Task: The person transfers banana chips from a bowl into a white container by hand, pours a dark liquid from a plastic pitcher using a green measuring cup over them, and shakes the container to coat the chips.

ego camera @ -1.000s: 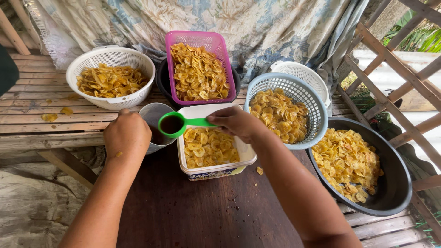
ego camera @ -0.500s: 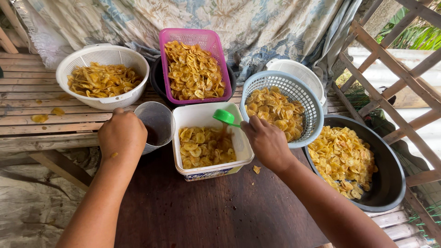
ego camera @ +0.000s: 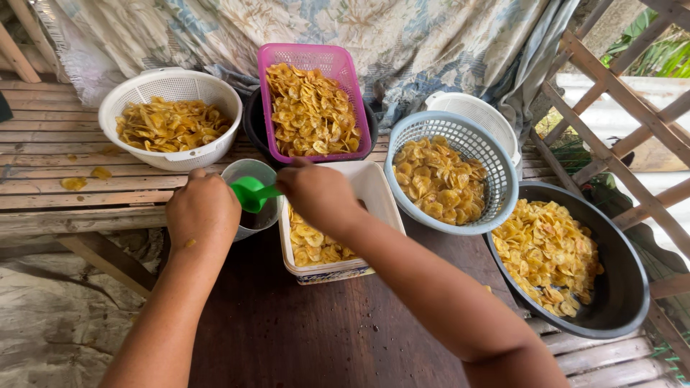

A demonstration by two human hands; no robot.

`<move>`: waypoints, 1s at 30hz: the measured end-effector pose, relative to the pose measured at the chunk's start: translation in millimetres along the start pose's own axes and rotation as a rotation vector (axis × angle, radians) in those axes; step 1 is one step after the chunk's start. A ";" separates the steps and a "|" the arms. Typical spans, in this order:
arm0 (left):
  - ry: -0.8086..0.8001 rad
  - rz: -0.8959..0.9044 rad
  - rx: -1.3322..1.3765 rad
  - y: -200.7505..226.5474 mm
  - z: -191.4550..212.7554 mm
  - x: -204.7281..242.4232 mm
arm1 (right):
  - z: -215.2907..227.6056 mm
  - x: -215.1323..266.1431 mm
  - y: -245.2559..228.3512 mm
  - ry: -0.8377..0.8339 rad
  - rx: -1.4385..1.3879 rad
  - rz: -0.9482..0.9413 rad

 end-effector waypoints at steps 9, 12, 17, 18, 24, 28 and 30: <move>0.033 0.009 -0.036 -3.8 -7.3 -3.0 | -82.6 -51.7 -34.6 -0.283 0.114 0.159; -0.003 0.010 -0.041 -2.6 -9.1 -3.0 | -88.1 -51.2 -25.1 -0.337 -0.110 0.089; -0.013 0.022 0.011 -3.3 -0.9 -3.7 | -89.4 -45.2 12.5 -0.388 -0.595 -0.134; -0.040 0.038 0.019 -5.0 -0.3 -2.4 | -88.4 -39.2 19.6 -0.403 -0.684 -0.216; 0.020 0.020 0.003 -7.5 -0.6 -2.5 | -64.6 -16.3 56.1 -0.440 -0.911 -0.489; 0.041 0.016 0.007 -10.6 -3.7 -2.0 | -56.8 3.1 77.1 -0.464 -1.092 -0.571; 0.033 0.035 -0.005 -10.8 -4.8 -1.9 | -50.5 12.4 88.3 -0.459 -1.175 -0.611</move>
Point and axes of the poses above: each hand's wrist, its own x-axis away from the middle knuckle, its own z-axis out of the back of the hand, y = z × x, the point moved 3 cm from there along -x, towards the middle knuckle, and after that the axes turned 10 degrees about x, right-handed, at the moved point
